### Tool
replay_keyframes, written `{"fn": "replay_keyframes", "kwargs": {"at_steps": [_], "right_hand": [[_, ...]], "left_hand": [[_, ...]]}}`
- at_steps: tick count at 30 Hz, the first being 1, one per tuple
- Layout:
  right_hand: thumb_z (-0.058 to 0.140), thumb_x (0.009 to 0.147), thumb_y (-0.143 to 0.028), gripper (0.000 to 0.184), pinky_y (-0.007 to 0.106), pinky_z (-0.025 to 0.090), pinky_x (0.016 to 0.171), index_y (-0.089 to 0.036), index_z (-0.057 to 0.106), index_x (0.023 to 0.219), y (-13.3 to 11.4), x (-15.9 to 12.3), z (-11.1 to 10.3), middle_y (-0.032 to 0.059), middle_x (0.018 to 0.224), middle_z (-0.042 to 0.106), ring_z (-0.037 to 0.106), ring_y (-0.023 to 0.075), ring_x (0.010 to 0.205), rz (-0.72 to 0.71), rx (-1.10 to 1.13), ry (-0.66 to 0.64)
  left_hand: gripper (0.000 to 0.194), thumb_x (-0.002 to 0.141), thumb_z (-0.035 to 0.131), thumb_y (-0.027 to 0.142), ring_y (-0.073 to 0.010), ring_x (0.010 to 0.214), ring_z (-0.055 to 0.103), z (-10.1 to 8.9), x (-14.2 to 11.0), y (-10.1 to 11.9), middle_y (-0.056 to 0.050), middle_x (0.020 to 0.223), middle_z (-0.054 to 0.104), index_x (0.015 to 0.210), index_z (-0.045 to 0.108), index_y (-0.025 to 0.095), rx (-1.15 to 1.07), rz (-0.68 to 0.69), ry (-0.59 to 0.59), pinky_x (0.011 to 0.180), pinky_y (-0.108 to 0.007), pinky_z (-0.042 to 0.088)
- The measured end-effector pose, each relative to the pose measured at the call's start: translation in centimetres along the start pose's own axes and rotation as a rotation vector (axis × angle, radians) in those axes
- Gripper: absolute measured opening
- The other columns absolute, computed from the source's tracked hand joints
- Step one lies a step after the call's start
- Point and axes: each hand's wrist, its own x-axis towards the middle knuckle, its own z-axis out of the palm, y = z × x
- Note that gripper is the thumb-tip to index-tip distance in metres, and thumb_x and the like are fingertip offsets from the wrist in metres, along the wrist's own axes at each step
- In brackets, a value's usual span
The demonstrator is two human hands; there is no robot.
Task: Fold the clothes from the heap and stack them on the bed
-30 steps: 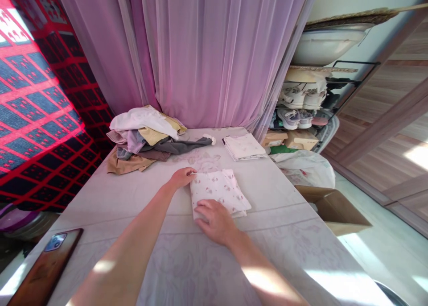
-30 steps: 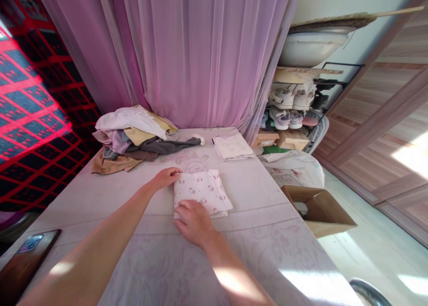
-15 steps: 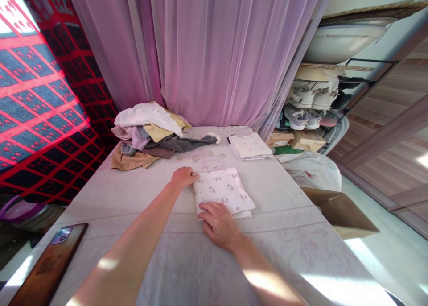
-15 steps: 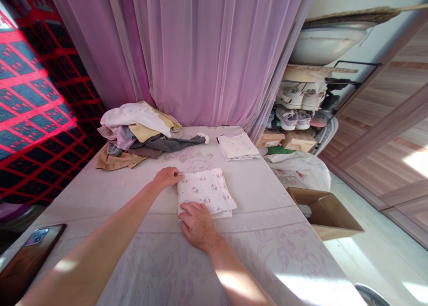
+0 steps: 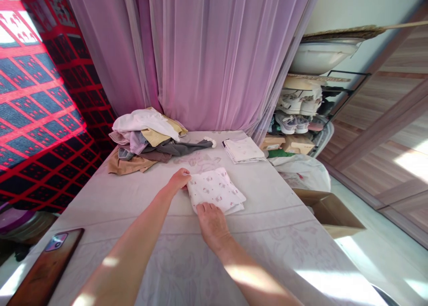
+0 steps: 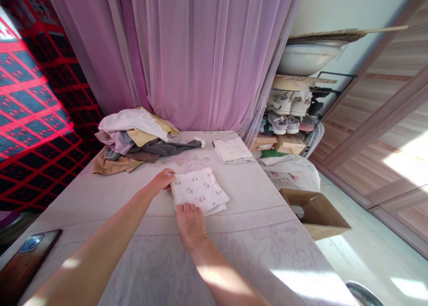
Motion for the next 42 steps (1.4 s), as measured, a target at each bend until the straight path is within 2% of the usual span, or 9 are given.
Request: {"fn": "replay_keyframes", "kwargs": {"at_steps": [9,12,16,19,21,25,29,36,42], "right_hand": [[0.042,0.089,-0.009,0.029,0.030,0.039,0.081,-0.019,0.065,0.102,4.5,8.2,-8.5,0.0082,0.102,0.067,0.057,0.0207,0.096,-0.069,-0.006,0.157],[0.044,0.085,-0.007,0.029,0.029,0.038,0.079,-0.020,0.067,0.096,4.3,8.2,-9.9,0.0066,0.098,0.068,0.057,0.0201,0.094,-0.120,-0.003,0.172],[0.046,0.079,-0.004,0.032,0.029,0.038,0.077,-0.023,0.070,0.087,3.6,3.1,-6.9,0.0045,0.091,0.070,0.061,0.0202,0.090,-0.193,0.072,-0.004],[0.047,0.071,0.000,0.037,0.026,0.039,0.078,-0.025,0.072,0.083,4.1,-0.7,-3.7,0.0015,0.093,0.072,0.062,0.0180,0.092,-0.196,0.226,-0.185],[0.046,0.071,0.000,0.039,0.024,0.040,0.078,-0.026,0.072,0.084,4.8,-1.6,-2.6,-0.0002,0.096,0.072,0.063,0.0164,0.094,-0.129,0.348,-0.192],[0.046,0.083,-0.015,0.029,0.026,0.041,0.074,-0.026,0.071,0.093,6.6,0.1,-2.3,0.0024,0.097,0.072,0.064,0.0181,0.089,0.244,0.378,-0.059],[0.050,0.088,-0.031,0.023,0.027,0.041,0.072,-0.024,0.068,0.101,7.8,2.4,-1.3,0.0056,0.096,0.073,0.065,0.0203,0.089,0.478,0.488,-0.037],[0.043,0.090,-0.038,0.031,0.023,0.041,0.060,-0.022,0.065,0.077,8.6,4.1,0.4,0.0011,0.078,0.072,0.062,0.0127,0.061,0.541,0.698,-0.113],[0.045,0.089,-0.031,0.032,0.022,0.036,0.055,-0.020,0.058,0.061,8.6,4.9,0.0,0.0010,0.070,0.070,0.059,0.0118,0.058,0.512,0.646,-0.147]], "left_hand": [[0.038,0.087,0.051,0.028,-0.0072,0.065,0.062,-6.3,-3.4,0.8,-0.003,0.092,0.067,0.124,0.056,0.022,-0.434,0.052,0.071,0.068,-0.020,0.055],[0.035,0.084,0.054,0.032,-0.0061,0.062,0.059,-6.7,-5.6,-0.3,-0.003,0.094,0.065,0.116,0.062,0.021,-0.481,0.088,0.069,0.065,-0.020,0.054],[0.032,0.078,0.058,0.036,-0.0076,0.058,0.055,-4.8,-8.6,-4.8,0.001,0.082,0.063,0.105,0.068,0.022,-0.320,0.034,-0.030,0.052,-0.018,0.047],[0.043,0.078,0.056,0.035,-0.0116,0.054,0.054,-3.8,-9.6,-7.5,0.004,0.063,0.057,0.119,0.062,0.024,-0.026,-0.002,-0.092,0.047,-0.020,0.042],[0.046,0.080,0.056,0.037,-0.0134,0.058,0.058,-3.9,-9.3,-7.8,0.004,0.066,0.061,0.125,0.058,0.028,0.186,0.046,-0.045,0.052,-0.021,0.043],[0.031,0.082,0.054,0.036,-0.0173,0.085,0.064,-4.8,-7.4,-6.5,-0.002,0.094,0.070,0.109,0.066,0.027,0.436,0.138,0.151,0.070,-0.023,0.045],[0.022,0.084,0.050,0.033,-0.0188,0.086,0.064,-4.8,-5.0,-5.2,-0.004,0.090,0.072,0.087,0.069,0.023,0.410,0.112,0.145,0.066,-0.023,0.043],[0.031,0.087,0.044,0.041,-0.0141,0.050,0.056,-4.5,-2.6,-4.4,-0.001,0.057,0.062,0.080,0.064,0.018,0.277,-0.002,0.030,0.043,-0.021,0.033],[0.028,0.083,0.050,0.043,-0.0133,0.049,0.053,-4.5,-2.2,-3.9,0.001,0.055,0.058,0.078,0.063,0.018,0.255,0.007,-0.006,0.044,-0.022,0.032]]}}
